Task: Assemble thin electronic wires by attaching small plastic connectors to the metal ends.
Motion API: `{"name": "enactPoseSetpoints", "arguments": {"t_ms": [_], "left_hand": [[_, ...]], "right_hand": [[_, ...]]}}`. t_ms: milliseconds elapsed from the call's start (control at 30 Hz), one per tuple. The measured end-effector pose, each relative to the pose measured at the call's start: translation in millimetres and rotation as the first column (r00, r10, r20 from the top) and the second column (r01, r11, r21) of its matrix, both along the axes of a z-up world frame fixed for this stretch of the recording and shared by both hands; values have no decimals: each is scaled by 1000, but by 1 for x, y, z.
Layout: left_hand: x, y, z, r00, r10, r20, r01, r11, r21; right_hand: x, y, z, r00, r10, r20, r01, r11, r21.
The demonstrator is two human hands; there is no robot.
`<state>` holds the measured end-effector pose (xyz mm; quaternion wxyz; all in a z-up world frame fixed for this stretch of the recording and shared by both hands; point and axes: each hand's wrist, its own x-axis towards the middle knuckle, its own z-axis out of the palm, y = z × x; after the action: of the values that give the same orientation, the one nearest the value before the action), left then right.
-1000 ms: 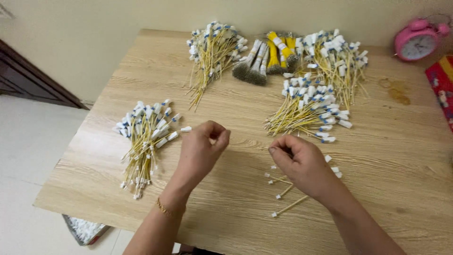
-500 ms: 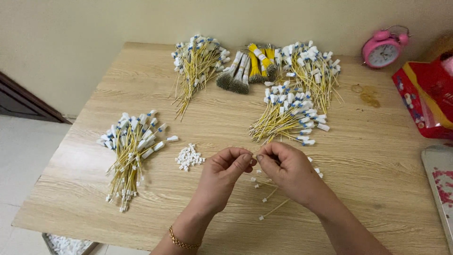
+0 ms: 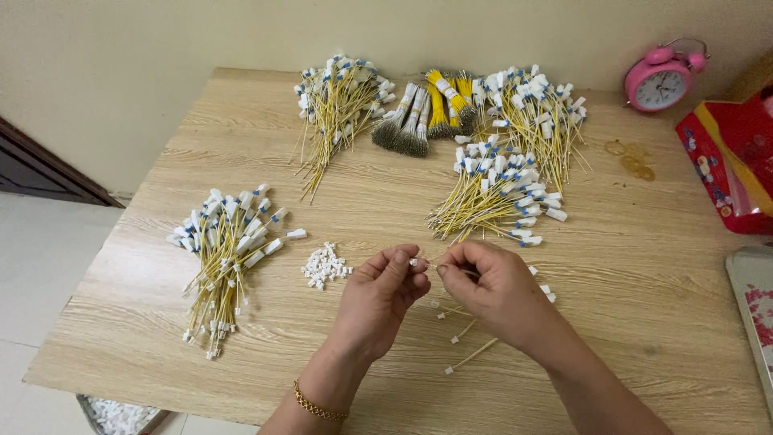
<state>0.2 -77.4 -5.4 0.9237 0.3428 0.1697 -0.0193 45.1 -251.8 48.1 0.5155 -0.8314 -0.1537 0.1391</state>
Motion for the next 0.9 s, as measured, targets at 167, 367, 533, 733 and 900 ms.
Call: {"name": "enactPoseSetpoints", "arguments": {"t_ms": [167,367,533,733,900], "left_hand": [[0,-5,4,999,6,-33,-4,998,62],[-3,-9,0,999,31,21,-34,990,135],[-5,-11,-1,998,55,20,-57,992,110],[-6,-14,-7,995,63,83,-79,976,205],[-8,-20,1,985,37,169,-121,847,518]], "right_hand": [[0,6,-1,1000,-5,-12,5,1000,-29],[-2,11,5,999,-33,-20,30,994,-105],[-3,12,11,999,-29,30,33,990,-134],[-3,12,15,998,-9,58,22,974,-223],[-6,11,15,973,37,229,11,979,-204]]}}
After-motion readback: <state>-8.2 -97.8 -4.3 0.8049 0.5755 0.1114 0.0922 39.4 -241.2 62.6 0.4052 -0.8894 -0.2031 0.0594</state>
